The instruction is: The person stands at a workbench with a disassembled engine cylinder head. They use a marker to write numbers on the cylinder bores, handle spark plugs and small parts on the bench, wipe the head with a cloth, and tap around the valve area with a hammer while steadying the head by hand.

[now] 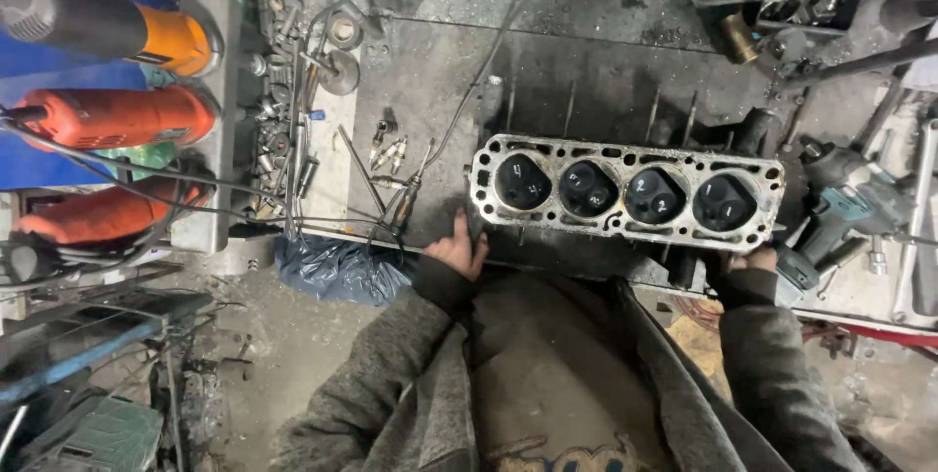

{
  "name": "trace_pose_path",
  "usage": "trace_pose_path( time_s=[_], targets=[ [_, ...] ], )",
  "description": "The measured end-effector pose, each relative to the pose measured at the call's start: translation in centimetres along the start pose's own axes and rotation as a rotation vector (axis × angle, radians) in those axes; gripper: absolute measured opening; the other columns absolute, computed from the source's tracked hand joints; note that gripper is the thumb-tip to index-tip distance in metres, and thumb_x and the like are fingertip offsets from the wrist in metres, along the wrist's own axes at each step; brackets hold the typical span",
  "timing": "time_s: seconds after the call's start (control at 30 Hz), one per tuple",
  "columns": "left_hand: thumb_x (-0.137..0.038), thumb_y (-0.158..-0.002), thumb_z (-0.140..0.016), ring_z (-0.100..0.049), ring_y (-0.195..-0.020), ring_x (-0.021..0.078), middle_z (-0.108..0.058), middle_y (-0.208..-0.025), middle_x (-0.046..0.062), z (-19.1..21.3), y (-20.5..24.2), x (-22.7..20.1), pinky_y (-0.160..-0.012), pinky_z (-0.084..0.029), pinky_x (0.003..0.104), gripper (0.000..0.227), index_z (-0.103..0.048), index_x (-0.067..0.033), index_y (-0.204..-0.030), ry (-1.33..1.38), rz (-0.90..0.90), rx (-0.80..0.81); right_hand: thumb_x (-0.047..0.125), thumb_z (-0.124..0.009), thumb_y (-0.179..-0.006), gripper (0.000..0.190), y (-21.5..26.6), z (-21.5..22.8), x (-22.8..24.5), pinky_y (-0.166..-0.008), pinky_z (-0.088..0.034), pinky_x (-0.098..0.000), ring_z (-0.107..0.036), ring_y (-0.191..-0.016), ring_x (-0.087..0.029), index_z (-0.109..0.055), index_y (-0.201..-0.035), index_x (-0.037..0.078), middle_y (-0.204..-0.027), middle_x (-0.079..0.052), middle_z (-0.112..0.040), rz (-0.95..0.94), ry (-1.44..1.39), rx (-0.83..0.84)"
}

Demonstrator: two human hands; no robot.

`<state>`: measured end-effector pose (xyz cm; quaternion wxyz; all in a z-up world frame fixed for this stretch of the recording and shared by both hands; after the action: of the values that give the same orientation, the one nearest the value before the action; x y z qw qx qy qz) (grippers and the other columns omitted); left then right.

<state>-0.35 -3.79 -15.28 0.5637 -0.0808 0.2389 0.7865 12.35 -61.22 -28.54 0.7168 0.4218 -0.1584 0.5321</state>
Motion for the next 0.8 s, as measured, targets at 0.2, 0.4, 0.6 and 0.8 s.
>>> trace_pose_path(
  time_s=[0.2, 0.4, 0.6, 0.8],
  targets=[
    [-0.051, -0.094, -0.058, -0.067, -0.058, 0.046, -0.068, -0.067, 0.025, 3.7, -1.0, 3.9, -0.063, -0.056, 0.057, 0.076, -0.039, -0.0058, -0.152, -0.152, -0.064, 0.045, 0.034, -0.073, -0.091, 0.049, -1.1, 0.2, 1.1, -0.095, -0.054, -0.0424, -0.068, -0.111, -0.031, -0.067, -0.127, 0.002, -0.12, -0.019, -0.071, 0.084, 0.1, -0.035],
    [-0.05, -0.093, -0.059, -0.07, -0.061, 0.0424, -0.07, -0.07, 0.021, 7.7, -3.7, 6.8, -0.059, -0.056, 0.054, 0.074, -0.037, -0.0124, -0.153, -0.278, -0.098, 0.199, 0.037, -0.074, -0.088, 0.05, -1.0, 0.5, 3.5, -0.089, -0.056, -0.0444, -0.07, -0.104, -0.034, -0.069, -0.121, 0.001, -0.112, -0.021, -0.072, 0.156, 0.208, -0.067],
    [-0.052, -0.091, -0.061, -0.071, -0.065, 0.0416, -0.071, -0.07, 0.018, 8.6, -5.5, 8.2, -0.066, -0.054, 0.053, 0.068, -0.044, -0.0195, -0.148, -0.335, -0.151, 0.237, 0.041, -0.075, -0.084, 0.051, 0.7, 2.6, 3.3, -0.084, -0.057, -0.0463, -0.072, -0.096, -0.037, -0.072, -0.115, 0.0, -0.103, -0.022, -0.073, 0.184, 0.317, -0.152],
    [-0.053, -0.095, -0.059, -0.069, -0.066, 0.0426, -0.069, -0.07, 0.021, 10.9, -6.1, 8.3, -0.068, -0.054, 0.053, 0.054, -0.057, -0.0188, -0.137, -0.296, -0.199, 0.07, 0.044, -0.076, -0.081, 0.053, 3.4, 2.8, 8.0, -0.08, -0.058, -0.0479, -0.073, -0.089, -0.039, -0.073, -0.109, -0.001, -0.096, -0.023, -0.074, 0.201, 0.391, -0.212]
  ],
)
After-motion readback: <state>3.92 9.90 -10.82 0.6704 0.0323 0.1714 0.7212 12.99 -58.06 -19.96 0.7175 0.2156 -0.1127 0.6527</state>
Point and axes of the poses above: each hand's wrist, its own y-axis away from the middle knuckle, its own z-axis out of the back of the hand, x = y × z, the point moved 9 cm from there along -y, towards the middle knuckle
